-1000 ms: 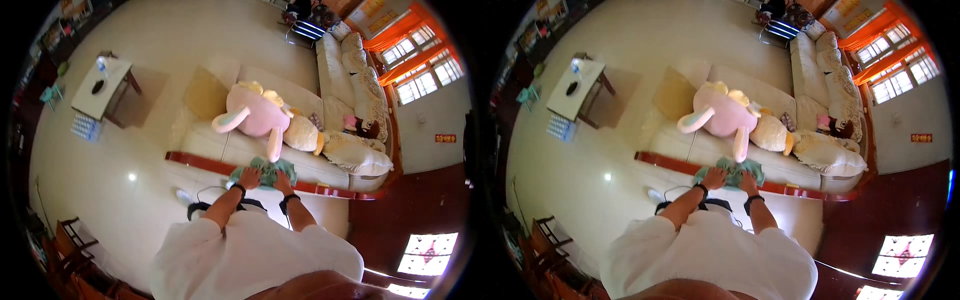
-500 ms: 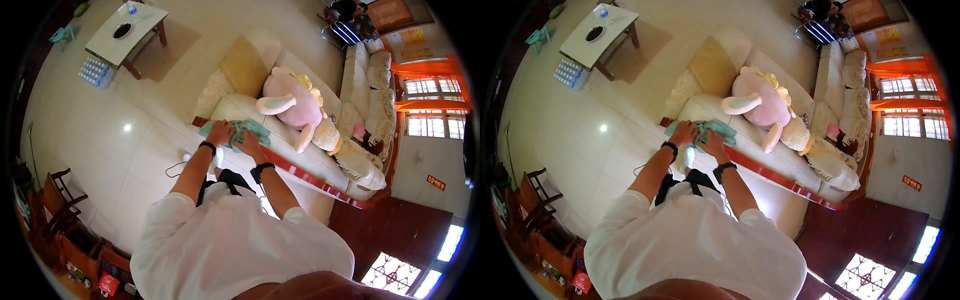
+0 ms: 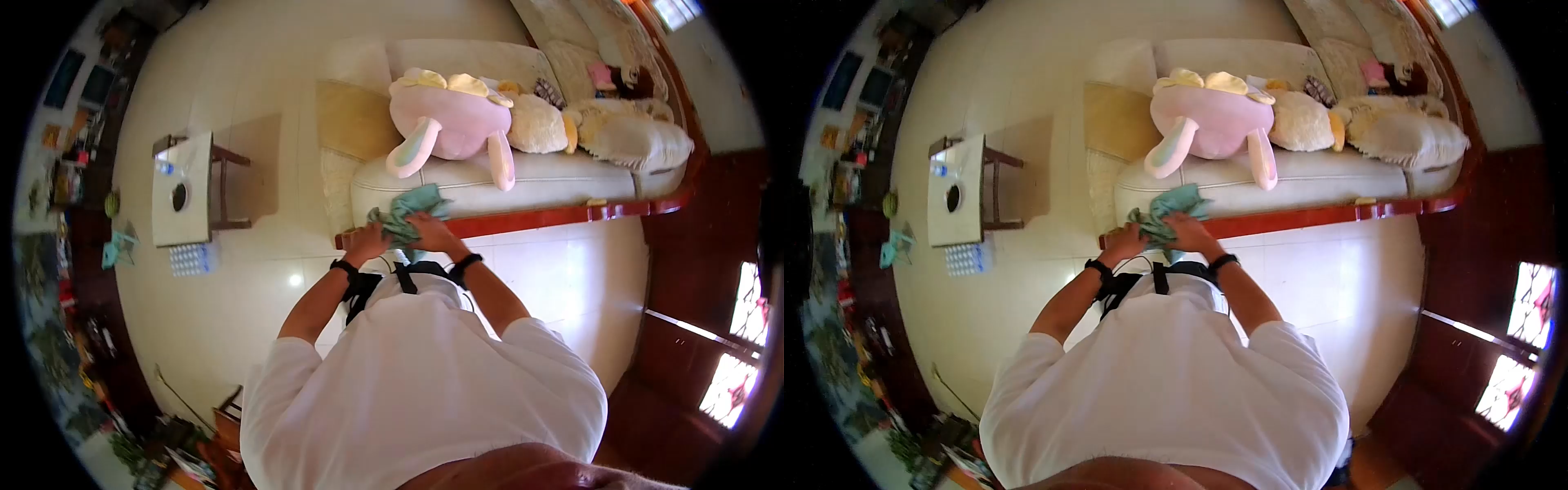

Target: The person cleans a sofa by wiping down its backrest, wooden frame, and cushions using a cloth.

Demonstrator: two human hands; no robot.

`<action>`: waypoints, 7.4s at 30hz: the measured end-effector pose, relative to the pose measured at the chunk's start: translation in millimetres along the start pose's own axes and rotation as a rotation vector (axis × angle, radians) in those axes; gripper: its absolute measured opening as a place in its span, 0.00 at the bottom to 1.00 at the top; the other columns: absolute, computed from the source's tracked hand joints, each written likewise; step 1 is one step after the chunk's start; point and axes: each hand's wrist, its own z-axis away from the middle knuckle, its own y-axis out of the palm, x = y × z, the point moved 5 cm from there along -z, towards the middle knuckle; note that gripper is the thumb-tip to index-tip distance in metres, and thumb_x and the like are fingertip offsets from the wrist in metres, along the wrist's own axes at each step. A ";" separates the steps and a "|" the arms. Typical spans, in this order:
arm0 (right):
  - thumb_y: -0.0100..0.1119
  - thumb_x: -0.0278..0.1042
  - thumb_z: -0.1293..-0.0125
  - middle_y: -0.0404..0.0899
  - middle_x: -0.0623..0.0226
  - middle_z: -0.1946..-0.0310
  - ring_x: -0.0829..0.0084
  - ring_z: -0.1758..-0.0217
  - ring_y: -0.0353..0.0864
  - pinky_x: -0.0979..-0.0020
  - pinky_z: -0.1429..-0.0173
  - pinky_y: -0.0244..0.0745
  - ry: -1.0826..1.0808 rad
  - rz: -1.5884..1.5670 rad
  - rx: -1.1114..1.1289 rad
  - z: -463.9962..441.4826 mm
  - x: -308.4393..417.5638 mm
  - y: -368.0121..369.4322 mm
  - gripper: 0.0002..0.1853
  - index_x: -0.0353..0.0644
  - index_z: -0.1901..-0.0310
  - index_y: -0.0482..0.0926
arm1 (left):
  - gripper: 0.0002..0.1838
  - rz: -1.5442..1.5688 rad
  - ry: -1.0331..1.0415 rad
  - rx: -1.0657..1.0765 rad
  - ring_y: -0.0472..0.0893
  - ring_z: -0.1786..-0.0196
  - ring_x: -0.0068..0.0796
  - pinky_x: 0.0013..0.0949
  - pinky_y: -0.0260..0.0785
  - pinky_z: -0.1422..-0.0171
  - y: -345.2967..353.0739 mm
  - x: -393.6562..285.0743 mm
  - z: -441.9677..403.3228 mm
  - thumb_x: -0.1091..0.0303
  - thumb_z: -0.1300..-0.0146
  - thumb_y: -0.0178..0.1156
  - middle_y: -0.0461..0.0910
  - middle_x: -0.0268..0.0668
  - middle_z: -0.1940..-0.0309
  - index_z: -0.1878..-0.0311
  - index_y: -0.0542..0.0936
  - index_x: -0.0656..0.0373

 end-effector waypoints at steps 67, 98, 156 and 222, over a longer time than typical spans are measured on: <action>0.60 0.41 0.46 0.81 0.54 0.59 0.58 0.53 0.82 0.58 0.46 0.73 1.304 0.302 -0.538 -81.4 58.1 52.1 0.19 0.41 0.55 0.75 | 0.33 -0.021 0.797 0.345 0.74 0.45 0.60 0.58 0.69 0.47 -30.4 15.0 -126.5 0.72 0.47 0.59 0.71 0.51 0.42 0.35 0.64 0.52; 0.59 0.34 0.46 0.73 0.57 0.49 0.55 0.48 0.76 0.52 0.52 0.74 1.503 0.178 -0.706 -196.8 63.1 70.7 0.12 0.45 0.59 0.81 | 0.18 -0.238 1.011 0.653 0.80 0.55 0.58 0.52 0.73 0.51 -90.2 133.9 -191.7 0.61 0.49 0.59 0.81 0.58 0.60 0.62 0.82 0.67; 0.67 0.41 0.47 0.59 0.43 0.36 0.37 0.37 0.63 0.44 0.42 0.72 1.914 -0.079 -0.764 -261.1 50.3 67.3 0.47 0.46 0.27 0.53 | 0.32 -0.559 0.786 1.088 0.73 0.37 0.53 0.43 0.64 0.33 -194.0 141.4 -333.3 0.45 0.30 0.42 0.74 0.53 0.38 0.39 0.75 0.63; 0.62 0.53 0.42 0.80 0.41 0.53 0.46 0.47 0.79 0.52 0.45 0.74 1.204 -0.858 -0.433 -1040.5 -212.5 -108.7 0.34 0.40 0.39 0.67 | 0.16 -0.735 0.429 0.503 0.82 0.50 0.44 0.51 0.73 0.53 -658.4 500.0 -965.1 0.59 0.38 0.53 0.83 0.45 0.55 0.53 0.83 0.53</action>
